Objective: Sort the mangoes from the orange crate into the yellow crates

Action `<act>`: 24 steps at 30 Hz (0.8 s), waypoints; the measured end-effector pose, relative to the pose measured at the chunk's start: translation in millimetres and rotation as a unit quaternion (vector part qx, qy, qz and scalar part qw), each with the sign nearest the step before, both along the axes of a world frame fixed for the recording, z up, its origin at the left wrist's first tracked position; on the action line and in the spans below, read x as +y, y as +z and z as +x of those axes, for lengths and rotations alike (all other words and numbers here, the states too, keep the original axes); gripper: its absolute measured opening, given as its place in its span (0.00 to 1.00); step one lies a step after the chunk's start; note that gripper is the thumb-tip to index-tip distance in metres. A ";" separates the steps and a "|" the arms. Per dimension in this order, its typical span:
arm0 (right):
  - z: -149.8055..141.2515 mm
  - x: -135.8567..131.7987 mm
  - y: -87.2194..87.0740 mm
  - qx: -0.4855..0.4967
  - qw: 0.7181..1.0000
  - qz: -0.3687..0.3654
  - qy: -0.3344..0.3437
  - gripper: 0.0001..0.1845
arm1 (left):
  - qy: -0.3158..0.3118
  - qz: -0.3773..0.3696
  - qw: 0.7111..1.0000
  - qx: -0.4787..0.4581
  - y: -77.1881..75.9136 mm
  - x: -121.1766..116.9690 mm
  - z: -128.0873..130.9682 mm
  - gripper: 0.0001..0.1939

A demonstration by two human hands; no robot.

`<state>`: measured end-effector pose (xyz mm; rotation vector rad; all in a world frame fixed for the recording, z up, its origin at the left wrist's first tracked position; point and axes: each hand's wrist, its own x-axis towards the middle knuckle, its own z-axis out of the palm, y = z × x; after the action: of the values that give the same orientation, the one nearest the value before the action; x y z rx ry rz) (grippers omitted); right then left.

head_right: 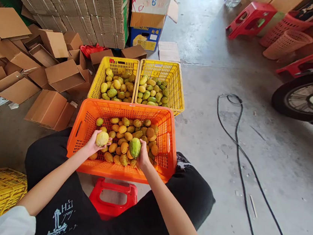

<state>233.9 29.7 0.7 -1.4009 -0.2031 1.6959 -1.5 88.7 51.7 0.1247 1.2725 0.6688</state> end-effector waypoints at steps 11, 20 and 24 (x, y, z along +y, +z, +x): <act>1.0 2.6 0.3 0.042 0.996 -0.075 -0.034 0.14 | -0.001 -0.036 0.999 -0.004 4.6 -1.1 6.0 0.18; -5.2 0.7 23.5 0.044 0.998 -0.015 -0.039 0.16 | -0.043 0.027 0.998 0.021 -7.9 -4.0 0.2 0.13; -4.2 -0.6 20.6 0.041 0.999 -0.023 -0.025 0.17 | -0.045 0.071 0.996 0.008 -12.6 -8.6 0.2 0.12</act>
<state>229.7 29.2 21.3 -1.3565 -0.0828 1.7222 -1.3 80.0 39.1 0.3035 1.2270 0.6814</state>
